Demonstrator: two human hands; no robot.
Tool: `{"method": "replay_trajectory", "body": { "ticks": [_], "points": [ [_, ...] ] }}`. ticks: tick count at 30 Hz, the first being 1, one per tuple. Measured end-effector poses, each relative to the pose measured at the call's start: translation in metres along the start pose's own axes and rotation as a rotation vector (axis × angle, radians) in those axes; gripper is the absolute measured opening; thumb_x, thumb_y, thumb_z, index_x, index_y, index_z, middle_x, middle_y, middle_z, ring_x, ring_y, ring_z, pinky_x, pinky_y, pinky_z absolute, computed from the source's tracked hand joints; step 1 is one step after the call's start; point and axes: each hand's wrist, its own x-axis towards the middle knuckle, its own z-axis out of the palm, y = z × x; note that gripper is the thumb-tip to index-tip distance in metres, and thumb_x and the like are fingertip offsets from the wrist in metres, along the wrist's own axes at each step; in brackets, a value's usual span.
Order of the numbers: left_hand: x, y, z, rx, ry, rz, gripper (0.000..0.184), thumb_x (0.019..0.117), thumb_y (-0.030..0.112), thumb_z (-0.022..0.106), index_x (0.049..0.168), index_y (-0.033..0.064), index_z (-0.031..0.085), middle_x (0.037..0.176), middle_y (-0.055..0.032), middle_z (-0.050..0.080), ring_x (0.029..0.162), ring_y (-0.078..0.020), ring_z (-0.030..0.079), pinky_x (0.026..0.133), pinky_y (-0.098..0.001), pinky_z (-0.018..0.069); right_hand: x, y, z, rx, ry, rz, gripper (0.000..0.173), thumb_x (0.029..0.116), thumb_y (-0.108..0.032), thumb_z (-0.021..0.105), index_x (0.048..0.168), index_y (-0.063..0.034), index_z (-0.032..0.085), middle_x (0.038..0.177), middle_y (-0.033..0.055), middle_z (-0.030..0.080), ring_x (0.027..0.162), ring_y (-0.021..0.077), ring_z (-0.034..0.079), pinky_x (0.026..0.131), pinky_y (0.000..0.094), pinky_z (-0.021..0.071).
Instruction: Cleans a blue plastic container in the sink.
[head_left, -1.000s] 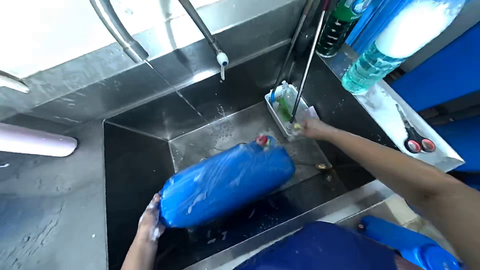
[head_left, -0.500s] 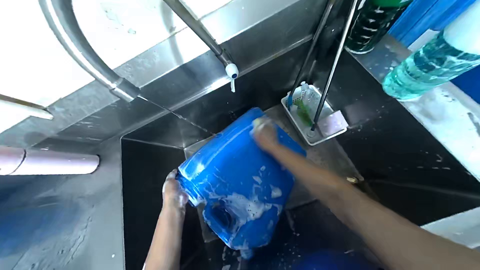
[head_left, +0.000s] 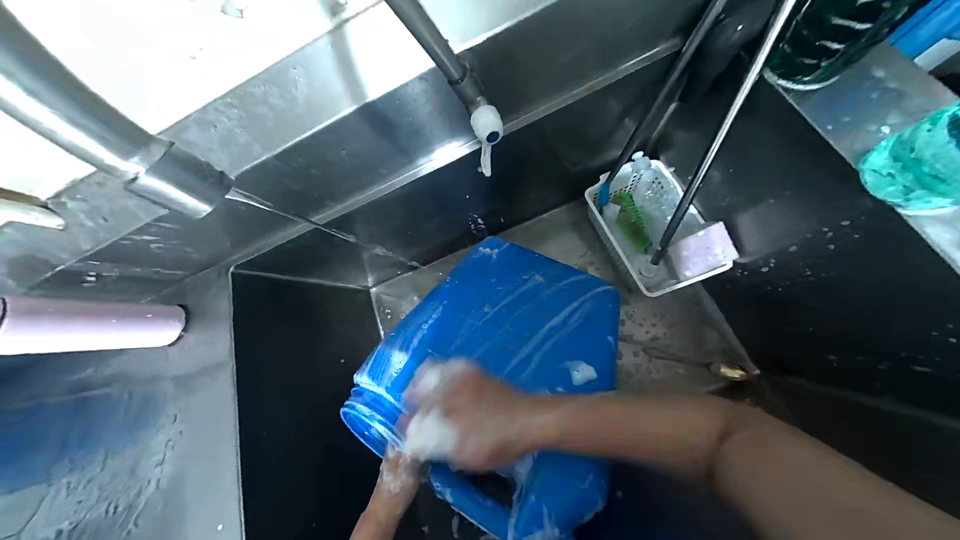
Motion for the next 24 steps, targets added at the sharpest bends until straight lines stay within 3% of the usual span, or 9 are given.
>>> {"method": "replay_trajectory", "body": {
  "ticks": [1, 4, 8, 10, 14, 16, 20, 22, 24],
  "points": [
    [-0.004, -0.002, -0.005, 0.02, -0.048, 0.016, 0.039, 0.0967, 0.007, 0.054, 0.118, -0.026, 0.053, 0.104, -0.0183, 0.068, 0.094, -0.0017, 0.061, 0.089, -0.02, 0.0477, 0.02, -0.014, 0.006, 0.041, -0.079, -0.128, 0.024, 0.0967, -0.013, 0.065, 0.116, -0.0032, 0.075, 0.13, 0.0144, 0.069, 0.13, 0.0355, 0.058, 0.111, 0.0545, 0.0425],
    [-0.009, -0.005, -0.014, -0.03, -0.096, 0.041, 0.038, 0.0991, 0.025, 0.052, 0.112, -0.0098, 0.056, 0.091, 0.0057, 0.069, 0.086, 0.0101, 0.063, 0.085, -0.0137, 0.0533, 0.051, 0.084, -0.021, 0.001, -0.049, 0.088, 0.029, 0.0988, -0.013, 0.063, 0.122, 0.0016, 0.071, 0.129, 0.0192, 0.068, 0.126, 0.033, 0.062, 0.11, 0.0516, 0.0455],
    [-0.021, -0.036, 0.0, 0.049, -0.072, -0.003, 0.048, 0.0955, 0.017, 0.051, 0.118, -0.0244, 0.054, 0.106, -0.0208, 0.067, 0.101, -0.0024, 0.06, 0.095, -0.0192, 0.0465, -0.027, 0.276, -0.076, -0.104, -0.08, 0.866, 0.047, 0.1111, -0.029, 0.042, 0.139, 0.0065, 0.056, 0.142, 0.0335, 0.054, 0.136, 0.051, 0.049, 0.112, 0.0674, 0.0353],
    [-0.015, -0.054, 0.01, 0.025, -0.019, 0.076, 0.053, 0.0958, 0.028, 0.053, 0.113, -0.0224, 0.056, 0.1, -0.013, 0.068, 0.097, 0.0074, 0.06, 0.092, -0.012, 0.0462, -0.054, 0.205, -0.075, -0.111, -0.009, 0.872, 0.039, 0.1084, -0.023, 0.047, 0.134, 0.0026, 0.061, 0.135, 0.0287, 0.061, 0.13, 0.045, 0.055, 0.109, 0.0633, 0.0413],
    [-0.012, -0.053, 0.01, -0.098, -0.033, 0.11, 0.066, 0.0955, 0.043, 0.058, 0.109, -0.0218, 0.056, 0.095, -0.0013, 0.069, 0.094, 0.0147, 0.059, 0.089, -0.0094, 0.0481, -0.103, 0.006, -0.028, 0.093, 0.074, 0.16, 0.024, 0.0948, -0.006, 0.064, 0.116, -0.0034, 0.075, 0.123, 0.0174, 0.071, 0.125, 0.0348, 0.063, 0.108, 0.0548, 0.0474],
    [-0.009, -0.065, 0.015, -0.181, -0.002, 0.094, 0.068, 0.0926, 0.053, 0.063, 0.108, -0.013, 0.057, 0.092, 0.0086, 0.069, 0.092, 0.0147, 0.062, 0.088, -0.0104, 0.0515, -0.116, 0.052, -0.042, 0.037, 0.144, 0.197, 0.02, 0.0979, -0.011, 0.059, 0.108, 0.0003, 0.073, 0.12, 0.0179, 0.07, 0.121, 0.0318, 0.064, 0.107, 0.0494, 0.0491],
    [-0.008, -0.07, 0.028, -0.359, 0.115, 0.007, 0.041, 0.0866, 0.035, 0.064, 0.105, -0.0011, 0.054, 0.084, 0.0171, 0.065, 0.084, 0.0131, 0.062, 0.081, -0.0116, 0.0535, -0.108, 0.237, -0.114, 0.243, 0.269, 1.143, 0.046, 0.113, -0.028, 0.038, 0.142, 0.0052, 0.053, 0.144, 0.0302, 0.054, 0.136, 0.0421, 0.05, 0.116, 0.0571, 0.0357],
    [-0.007, -0.046, 0.022, -0.438, 0.208, -0.011, 0.012, 0.0898, 0.018, 0.051, 0.096, 0.0088, 0.056, 0.075, 0.0211, 0.064, 0.076, 0.0124, 0.063, 0.074, -0.0122, 0.0544, -0.1, 0.258, -0.133, 0.271, 0.408, 1.19, 0.051, 0.1115, -0.034, 0.043, 0.139, 0.008, 0.055, 0.14, 0.0337, 0.055, 0.134, 0.0465, 0.051, 0.114, 0.0616, 0.036],
    [-0.011, -0.016, 0.02, -0.482, 0.304, -0.059, 0.02, 0.0991, 0.012, 0.036, 0.103, 0.0095, 0.055, 0.078, 0.0196, 0.066, 0.077, 0.0106, 0.065, 0.075, -0.0131, 0.0567, -0.088, 0.219, -0.166, 0.19, 0.461, 1.062, 0.045, 0.1106, -0.028, 0.046, 0.131, 0.0099, 0.059, 0.132, 0.0328, 0.06, 0.127, 0.0444, 0.056, 0.11, 0.0602, 0.04]
  ]
}}
